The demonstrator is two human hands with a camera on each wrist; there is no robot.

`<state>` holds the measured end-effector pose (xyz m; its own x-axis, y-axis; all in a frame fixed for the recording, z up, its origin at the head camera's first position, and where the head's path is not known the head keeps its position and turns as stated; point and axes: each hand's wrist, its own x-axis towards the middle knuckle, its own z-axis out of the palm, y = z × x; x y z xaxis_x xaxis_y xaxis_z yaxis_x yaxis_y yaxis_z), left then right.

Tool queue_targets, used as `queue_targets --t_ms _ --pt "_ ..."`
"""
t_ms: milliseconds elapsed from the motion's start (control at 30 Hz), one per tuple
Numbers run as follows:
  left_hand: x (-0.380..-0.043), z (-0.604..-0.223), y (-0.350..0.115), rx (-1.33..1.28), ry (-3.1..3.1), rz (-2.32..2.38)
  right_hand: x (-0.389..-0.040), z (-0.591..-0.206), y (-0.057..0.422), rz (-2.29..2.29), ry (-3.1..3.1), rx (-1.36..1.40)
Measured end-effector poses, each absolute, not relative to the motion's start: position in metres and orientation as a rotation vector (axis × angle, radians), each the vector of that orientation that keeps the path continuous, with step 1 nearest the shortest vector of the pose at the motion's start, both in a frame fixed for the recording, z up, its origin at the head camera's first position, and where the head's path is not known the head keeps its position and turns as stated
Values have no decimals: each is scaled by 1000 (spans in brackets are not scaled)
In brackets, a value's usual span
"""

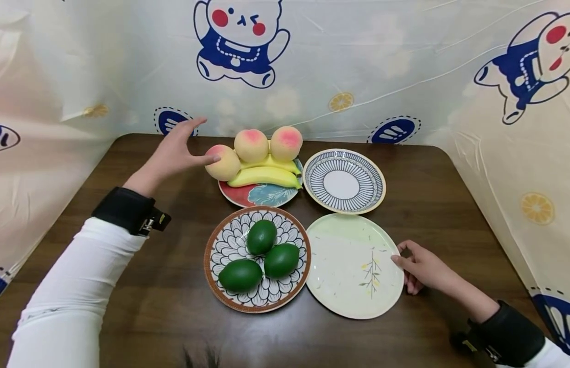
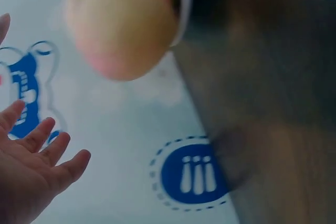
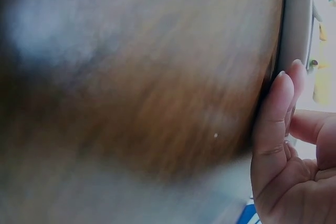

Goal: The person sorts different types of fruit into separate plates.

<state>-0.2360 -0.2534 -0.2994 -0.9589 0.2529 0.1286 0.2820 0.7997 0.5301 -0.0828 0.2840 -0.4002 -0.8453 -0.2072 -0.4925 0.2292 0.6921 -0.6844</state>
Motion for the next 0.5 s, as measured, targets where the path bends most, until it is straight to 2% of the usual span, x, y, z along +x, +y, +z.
queue_targets --t_ms 500 --pt "-263 -337 -243 -396 -3061 -887 -82 -400 284 -1065 2356 1"
